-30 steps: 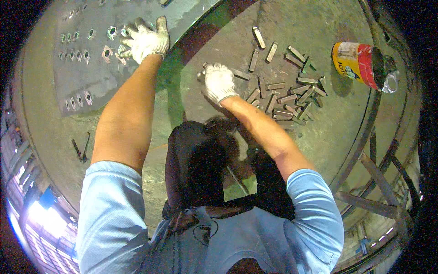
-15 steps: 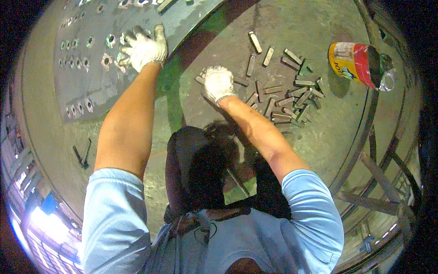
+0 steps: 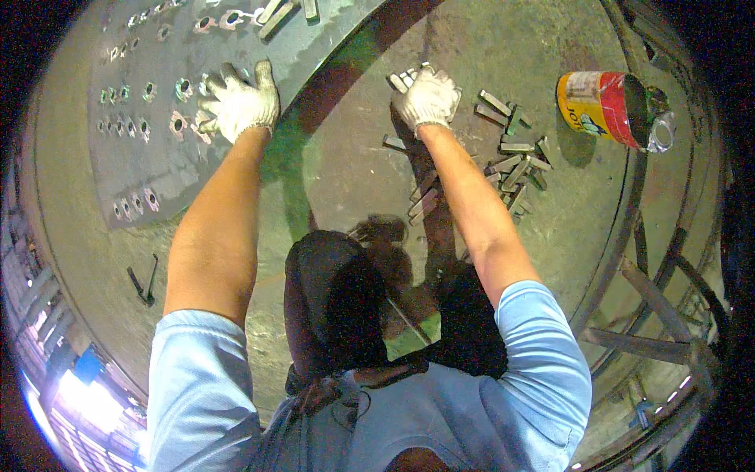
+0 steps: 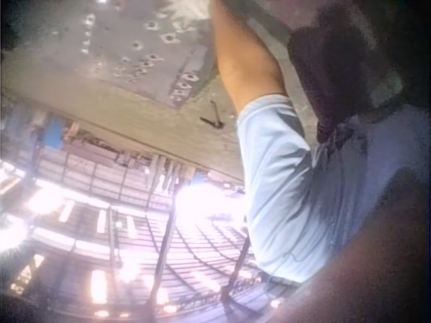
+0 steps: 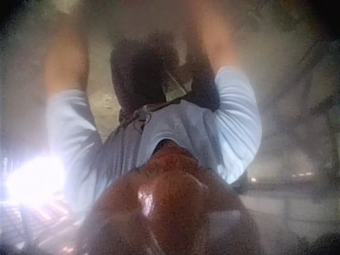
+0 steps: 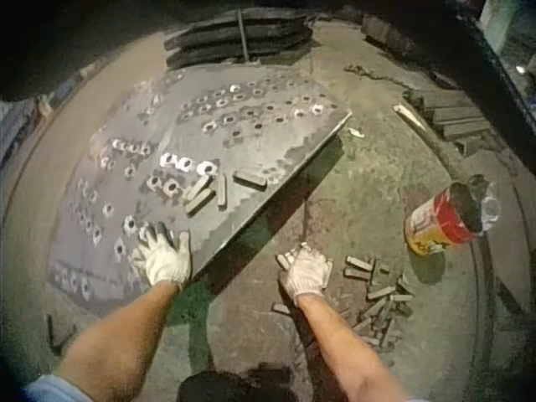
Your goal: The person kneels on the floor and repeatedly picks up small metal pins, inserting them into holes on a perforated metal sheet. The person handles the pins one at a time, placing them into the sheet's holes.
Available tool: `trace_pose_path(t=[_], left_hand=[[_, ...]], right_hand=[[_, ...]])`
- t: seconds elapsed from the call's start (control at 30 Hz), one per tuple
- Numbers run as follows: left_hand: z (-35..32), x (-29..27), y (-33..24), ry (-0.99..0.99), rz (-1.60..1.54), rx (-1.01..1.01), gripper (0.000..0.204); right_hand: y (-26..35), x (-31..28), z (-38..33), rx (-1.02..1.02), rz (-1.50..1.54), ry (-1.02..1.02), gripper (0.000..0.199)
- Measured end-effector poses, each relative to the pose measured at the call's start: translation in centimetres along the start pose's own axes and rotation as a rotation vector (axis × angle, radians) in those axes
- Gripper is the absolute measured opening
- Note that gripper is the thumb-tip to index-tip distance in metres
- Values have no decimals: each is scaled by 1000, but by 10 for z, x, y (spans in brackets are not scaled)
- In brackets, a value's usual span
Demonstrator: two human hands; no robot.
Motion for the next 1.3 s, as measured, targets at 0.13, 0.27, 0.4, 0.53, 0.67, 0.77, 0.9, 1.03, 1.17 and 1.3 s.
trace_pose_path(t=[0.13, 0.27, 0.4, 0.53, 0.67, 0.77, 0.9, 1.03, 1.17, 1.3], left_hand=[[-1, -1, -2, 9, 15, 6, 86], [-2, -6, 0, 21, 29, -6, 85], [-2, -2, -4, 17, 30, 2, 85], [-2, -1, -1, 23, 70, -11, 86], [-3, -5, 0, 33, 71, -18, 84], [-1, -4, 0, 8, 75, -13, 83], [-3, -8, -4, 27, 67, -20, 83], [-2, -2, -1, 3, 51, -15, 83], [-1, 3, 0, -6, 55, -15, 83], [-2, -4, -2, 17, 30, -26, 82]], right_hand=[[-8, -4, 4, 84, 185, -33, 46], [7, -24, 13, -17, -178, 404, 50], [-22, -3, 18, -64, -67, 385, 57], [-18, -37, -3, 101, 238, 168, 82], [-6, -95, -33, -224, 363, -197, 85], [-8, -134, -50, -487, 541, -427, 84], [-3, -185, -74, -510, 546, -421, 87], [-10, -202, -87, -481, 603, -399, 90], [-25, -205, -97, -463, 668, -364, 92], [-41, -196, -103, -459, 630, -337, 92]])
Point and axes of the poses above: each hand's wrist, its own z-axis towards the middle knuckle, its own x-axis out of the palm, y = z × x, the point moved 3 cm from there along z, towards the middle knuckle, and after that the axes turned 12 degrees about z, right-handed, at the moved point
